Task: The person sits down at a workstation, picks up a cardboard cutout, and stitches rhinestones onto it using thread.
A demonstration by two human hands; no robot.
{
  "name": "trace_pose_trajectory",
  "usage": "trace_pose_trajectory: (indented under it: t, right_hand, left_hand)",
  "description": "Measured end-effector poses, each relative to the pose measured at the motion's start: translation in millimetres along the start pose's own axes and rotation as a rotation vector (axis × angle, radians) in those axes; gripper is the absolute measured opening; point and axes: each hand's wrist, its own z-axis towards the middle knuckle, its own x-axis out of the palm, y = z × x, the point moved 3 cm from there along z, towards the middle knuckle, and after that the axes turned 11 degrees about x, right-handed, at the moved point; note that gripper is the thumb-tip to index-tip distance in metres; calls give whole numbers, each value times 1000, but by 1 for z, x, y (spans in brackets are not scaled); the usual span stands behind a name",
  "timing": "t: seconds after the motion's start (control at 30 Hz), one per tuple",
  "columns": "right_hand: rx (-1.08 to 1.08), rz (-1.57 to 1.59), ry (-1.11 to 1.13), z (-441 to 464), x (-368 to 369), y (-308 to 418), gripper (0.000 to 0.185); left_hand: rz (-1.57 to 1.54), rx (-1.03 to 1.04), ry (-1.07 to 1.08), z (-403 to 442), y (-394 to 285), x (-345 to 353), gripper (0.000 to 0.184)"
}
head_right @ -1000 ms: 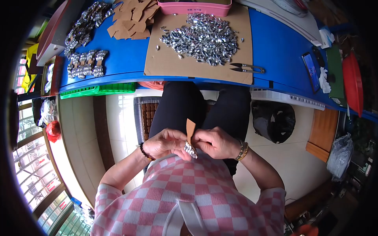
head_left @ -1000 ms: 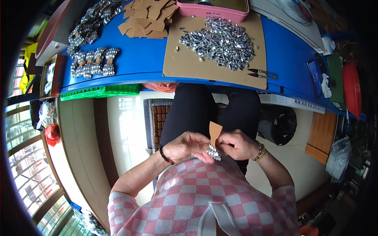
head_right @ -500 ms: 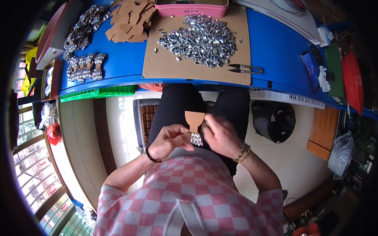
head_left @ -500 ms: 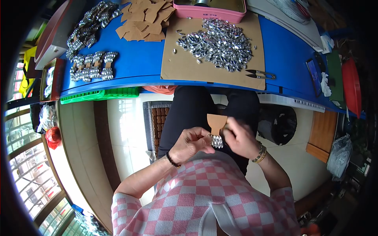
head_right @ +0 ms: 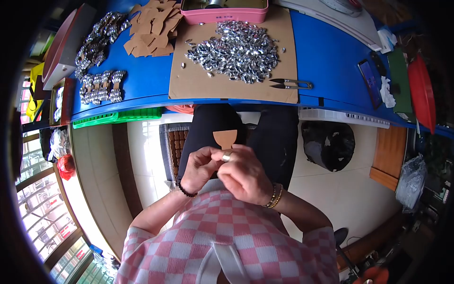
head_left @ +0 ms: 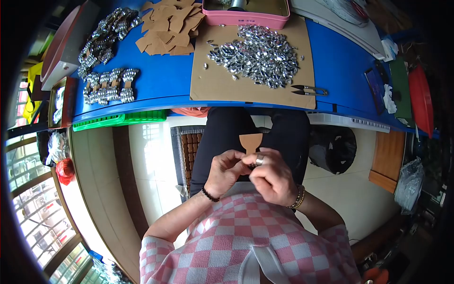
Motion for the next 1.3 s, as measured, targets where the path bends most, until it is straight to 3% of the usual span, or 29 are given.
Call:
trace_pose_trajectory:
  t: [0.17, 0.3, 0.43, 0.5, 0.53, 0.6, 0.67, 0.73, 0.8, 0.83, 0.87, 0.9, 0.97, 1.0, 1.03, 1.1, 1.17, 1.3]
  right_hand:
    - [137, -139, -162, 5, -15, -11, 11]
    - [-18, -398, -94, 9, -3, -12, 17]
    - [-60, -293, -60, 5, 3, 6, 17]
    - [21, 146, 46, -3, -1, 19, 10]
    - [56, 357, 93, -5, -4, 20, 7]
    - [529, 603, -76, -23, -12, -13, 9]
    - [792, 671, -316, -51, -43, -60, 13]
    - [855, 878, -650, -110, -80, -124, 12]
    - [1068, 436, -971, -177, -120, -172, 11]
    - [1068, 437, -976, -202, -125, -197, 11]
    - [973, 124, -951, -223, -131, -220, 11]
    - [867, -183, -907, -199, -129, -197, 11]
    - [905, -197, -698, -154, -98, -166, 8]
    - [774, -68, -595, -125, -79, -151, 9]
    - [893, 174, -483, -85, -58, -113, 8]
    - [571, -44, -319, -36, -25, -70, 8]
    - [389, -51, -228, 1, -6, -32, 5]
    - [211, -227, -200, 23, 18, -21, 7]
  left_hand:
    - [-36, -95, -39, 0, 4, -3, 8]
    - [-89, -135, -30, -3, 8, 6, 7]
    - [23, -29, -78, -1, 9, -2, 6]
    - [84, 14, -88, -2, 12, -5, 6]
    - [205, 135, -115, 1, 9, -8, 6]
    - [442, 372, -178, 3, 1, -17, 6]
    - [597, 478, -210, 6, -18, -36, 7]
    - [756, 578, -238, 6, -37, -58, 7]
    - [769, 583, -450, 3, -50, -80, 7]
    - [768, 584, -446, 4, -47, -80, 7]
    - [732, 556, -437, 6, -39, -80, 7]
    - [697, 527, -430, 7, -31, -79, 7]
    - [667, 499, -406, 8, -21, -70, 8]
    - [421, 401, -395, 10, -12, -59, 9]
    - [178, 299, -378, 12, -4, -48, 10]
    - [153, 315, -331, 14, -3, -29, 10]
    - [105, 341, -275, 13, -4, -16, 11]
    - [160, 397, -272, 10, -3, -13, 12]
